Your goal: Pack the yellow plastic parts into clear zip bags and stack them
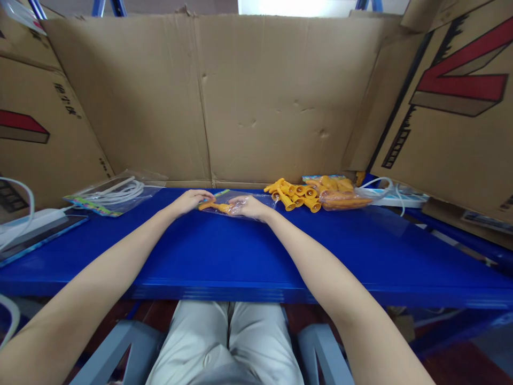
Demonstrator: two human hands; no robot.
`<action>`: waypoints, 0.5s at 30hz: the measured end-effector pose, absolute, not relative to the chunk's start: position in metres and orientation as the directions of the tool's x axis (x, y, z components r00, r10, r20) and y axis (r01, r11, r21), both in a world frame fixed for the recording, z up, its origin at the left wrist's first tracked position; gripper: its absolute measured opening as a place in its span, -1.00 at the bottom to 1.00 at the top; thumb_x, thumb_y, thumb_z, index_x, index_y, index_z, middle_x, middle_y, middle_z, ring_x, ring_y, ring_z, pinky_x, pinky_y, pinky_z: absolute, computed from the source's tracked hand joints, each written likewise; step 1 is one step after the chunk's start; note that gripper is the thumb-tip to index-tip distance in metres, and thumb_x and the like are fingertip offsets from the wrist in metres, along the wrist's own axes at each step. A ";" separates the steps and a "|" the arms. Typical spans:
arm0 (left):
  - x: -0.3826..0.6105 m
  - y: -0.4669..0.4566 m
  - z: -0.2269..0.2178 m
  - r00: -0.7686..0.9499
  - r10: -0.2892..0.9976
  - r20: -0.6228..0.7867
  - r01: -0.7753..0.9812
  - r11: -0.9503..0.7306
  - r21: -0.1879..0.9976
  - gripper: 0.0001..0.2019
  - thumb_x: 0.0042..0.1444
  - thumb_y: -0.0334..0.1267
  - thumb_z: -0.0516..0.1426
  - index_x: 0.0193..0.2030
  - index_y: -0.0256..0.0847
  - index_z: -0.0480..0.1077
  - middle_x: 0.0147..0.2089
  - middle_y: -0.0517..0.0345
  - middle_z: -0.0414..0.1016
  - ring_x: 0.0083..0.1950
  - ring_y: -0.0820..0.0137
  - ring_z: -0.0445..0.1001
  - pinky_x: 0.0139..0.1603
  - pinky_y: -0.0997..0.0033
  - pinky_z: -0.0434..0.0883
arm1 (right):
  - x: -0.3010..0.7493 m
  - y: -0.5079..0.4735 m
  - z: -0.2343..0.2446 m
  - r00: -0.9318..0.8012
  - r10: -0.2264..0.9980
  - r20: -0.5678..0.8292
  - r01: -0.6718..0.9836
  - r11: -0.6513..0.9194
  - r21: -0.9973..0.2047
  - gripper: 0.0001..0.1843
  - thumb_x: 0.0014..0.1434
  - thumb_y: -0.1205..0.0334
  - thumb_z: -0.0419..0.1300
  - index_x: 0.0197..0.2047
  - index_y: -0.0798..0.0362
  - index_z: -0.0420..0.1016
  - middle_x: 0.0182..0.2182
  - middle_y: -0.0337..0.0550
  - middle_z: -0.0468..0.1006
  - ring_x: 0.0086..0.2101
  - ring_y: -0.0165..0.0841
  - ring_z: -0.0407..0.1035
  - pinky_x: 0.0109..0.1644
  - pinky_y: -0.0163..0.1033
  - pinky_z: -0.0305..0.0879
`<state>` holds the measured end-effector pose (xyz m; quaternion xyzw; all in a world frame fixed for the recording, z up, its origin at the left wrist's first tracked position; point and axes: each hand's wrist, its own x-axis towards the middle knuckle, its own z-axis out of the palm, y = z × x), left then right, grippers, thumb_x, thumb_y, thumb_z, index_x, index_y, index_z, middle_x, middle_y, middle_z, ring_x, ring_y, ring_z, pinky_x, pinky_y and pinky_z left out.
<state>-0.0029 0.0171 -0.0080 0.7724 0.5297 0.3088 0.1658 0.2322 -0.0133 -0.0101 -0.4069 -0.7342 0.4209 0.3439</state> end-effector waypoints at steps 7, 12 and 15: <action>0.000 0.018 -0.009 0.292 0.922 0.253 0.741 -0.386 0.550 -0.61 -0.02 -0.35 -0.09 -0.23 -0.21 0.55 -0.08 0.14 0.59 0.00 0.37 0.50 0.10 0.40 0.35 | 0.233 -0.012 -0.011 -0.454 0.887 0.089 0.196 0.197 -0.961 -0.56 -0.07 0.53 0.28 -0.06 0.17 0.51 -0.23 -0.04 0.62 -0.19 -0.33 0.51 0.09 -0.15 0.37; 0.001 0.012 -0.003 0.267 0.924 0.275 0.834 -0.365 0.415 -0.68 0.00 -0.32 -0.02 -0.26 -0.16 0.56 -0.11 0.13 0.60 -0.03 0.31 0.51 0.05 0.37 0.36 | 0.233 -0.009 -0.010 -0.459 0.883 0.100 0.221 0.222 -0.950 -0.56 -0.06 0.58 0.23 -0.07 0.15 0.51 -0.17 -0.07 0.61 -0.17 -0.38 0.50 0.11 -0.18 0.34; 0.001 0.010 -0.002 0.276 0.919 0.283 0.847 -0.372 0.381 -0.69 0.02 -0.32 0.00 -0.22 -0.17 0.56 -0.10 0.10 0.60 -0.04 0.30 0.52 0.03 0.37 0.37 | 0.232 -0.011 -0.008 -0.441 0.892 0.101 0.222 0.218 -0.950 -0.54 -0.06 0.59 0.20 -0.05 0.17 0.50 -0.13 -0.04 0.60 -0.19 -0.39 0.50 0.11 -0.19 0.33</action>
